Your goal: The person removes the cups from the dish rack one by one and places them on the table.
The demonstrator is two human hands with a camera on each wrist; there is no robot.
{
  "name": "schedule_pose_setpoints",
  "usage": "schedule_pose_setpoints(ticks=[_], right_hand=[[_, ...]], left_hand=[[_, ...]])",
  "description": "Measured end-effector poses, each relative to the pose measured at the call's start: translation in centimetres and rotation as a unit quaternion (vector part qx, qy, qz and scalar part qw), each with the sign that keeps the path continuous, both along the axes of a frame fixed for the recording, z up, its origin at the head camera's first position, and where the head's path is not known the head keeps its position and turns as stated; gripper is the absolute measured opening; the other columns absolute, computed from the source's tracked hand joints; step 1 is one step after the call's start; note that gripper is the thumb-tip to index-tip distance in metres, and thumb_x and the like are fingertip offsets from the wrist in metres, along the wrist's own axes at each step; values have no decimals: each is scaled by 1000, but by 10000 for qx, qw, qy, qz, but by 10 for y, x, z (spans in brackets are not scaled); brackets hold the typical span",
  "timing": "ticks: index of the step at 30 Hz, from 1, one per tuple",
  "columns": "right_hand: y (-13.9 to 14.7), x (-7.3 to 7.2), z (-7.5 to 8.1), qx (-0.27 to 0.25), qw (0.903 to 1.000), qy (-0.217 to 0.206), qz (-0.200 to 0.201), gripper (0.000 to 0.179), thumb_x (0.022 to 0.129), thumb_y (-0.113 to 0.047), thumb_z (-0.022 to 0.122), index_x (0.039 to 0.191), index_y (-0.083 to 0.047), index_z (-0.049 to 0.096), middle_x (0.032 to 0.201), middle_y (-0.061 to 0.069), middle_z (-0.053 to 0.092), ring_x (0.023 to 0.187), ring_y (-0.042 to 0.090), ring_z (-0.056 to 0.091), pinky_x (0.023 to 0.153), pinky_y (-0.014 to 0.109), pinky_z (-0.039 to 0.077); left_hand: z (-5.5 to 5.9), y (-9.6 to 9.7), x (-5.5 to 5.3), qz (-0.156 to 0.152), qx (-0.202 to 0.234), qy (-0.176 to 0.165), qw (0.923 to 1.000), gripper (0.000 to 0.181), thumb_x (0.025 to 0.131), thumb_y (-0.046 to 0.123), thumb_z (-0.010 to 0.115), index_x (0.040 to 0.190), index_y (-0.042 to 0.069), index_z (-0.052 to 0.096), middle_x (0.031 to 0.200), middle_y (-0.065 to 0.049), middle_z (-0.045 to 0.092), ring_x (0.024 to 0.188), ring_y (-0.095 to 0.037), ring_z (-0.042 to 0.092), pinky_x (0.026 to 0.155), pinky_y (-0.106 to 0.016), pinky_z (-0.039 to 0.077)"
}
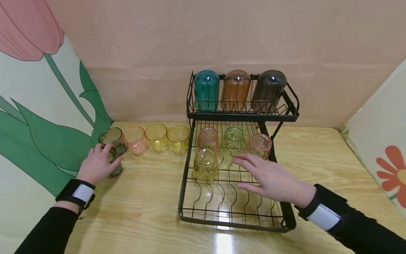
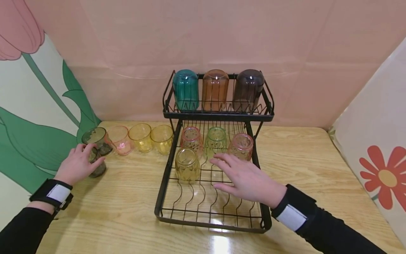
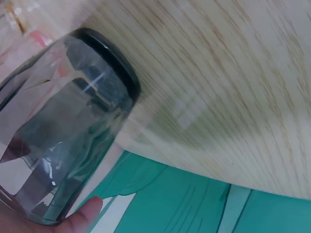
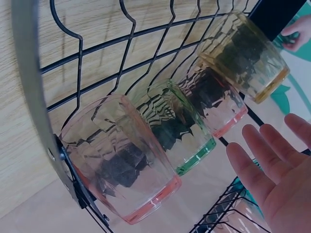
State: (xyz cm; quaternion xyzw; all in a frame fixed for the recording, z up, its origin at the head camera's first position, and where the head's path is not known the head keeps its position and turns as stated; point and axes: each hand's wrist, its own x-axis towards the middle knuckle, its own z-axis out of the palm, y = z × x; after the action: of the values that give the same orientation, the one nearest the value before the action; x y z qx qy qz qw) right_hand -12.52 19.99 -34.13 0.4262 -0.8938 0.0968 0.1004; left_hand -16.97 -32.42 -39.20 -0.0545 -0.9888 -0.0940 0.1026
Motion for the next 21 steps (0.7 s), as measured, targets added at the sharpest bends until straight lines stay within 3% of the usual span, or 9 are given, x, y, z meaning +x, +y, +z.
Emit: schedule_pose_setpoints(ticks=[8,14,17,21], right_hand=[[-5,-1,3,107,9999,-70,-28,66,93,-55,57,141,-11,46,138,7,48,112,20,56,79,37,54],[-14,-5,11,167,9998,46,123,67,91,-50,63,143,-11,45,140,11,47,117,25,54,84,43,53],[-22,-8,18,287,9994,35,193,73,91,-54,60,147,-12,41,147,13,39,127,30,46,93,50,47],[-35,-16,29,403,9987,85,286,87,88,-66,53,154,-16,27,159,13,15,141,36,23,103,59,34]], left_hand=[[-1,-4,0,-215,-365,479,9980,65,90,39,68,128,-8,42,112,-37,45,96,-55,48,58,-61,48],[4,-2,0,-221,-1023,1072,9887,72,83,47,71,125,-6,46,113,-32,50,98,-50,52,60,-61,48],[11,9,6,-298,-796,1139,9898,68,84,44,71,124,-6,48,116,-31,50,104,-49,50,70,-62,47],[17,32,18,-539,-22,1153,9919,58,88,36,71,122,-6,51,115,-29,52,102,-45,52,70,-58,48]])
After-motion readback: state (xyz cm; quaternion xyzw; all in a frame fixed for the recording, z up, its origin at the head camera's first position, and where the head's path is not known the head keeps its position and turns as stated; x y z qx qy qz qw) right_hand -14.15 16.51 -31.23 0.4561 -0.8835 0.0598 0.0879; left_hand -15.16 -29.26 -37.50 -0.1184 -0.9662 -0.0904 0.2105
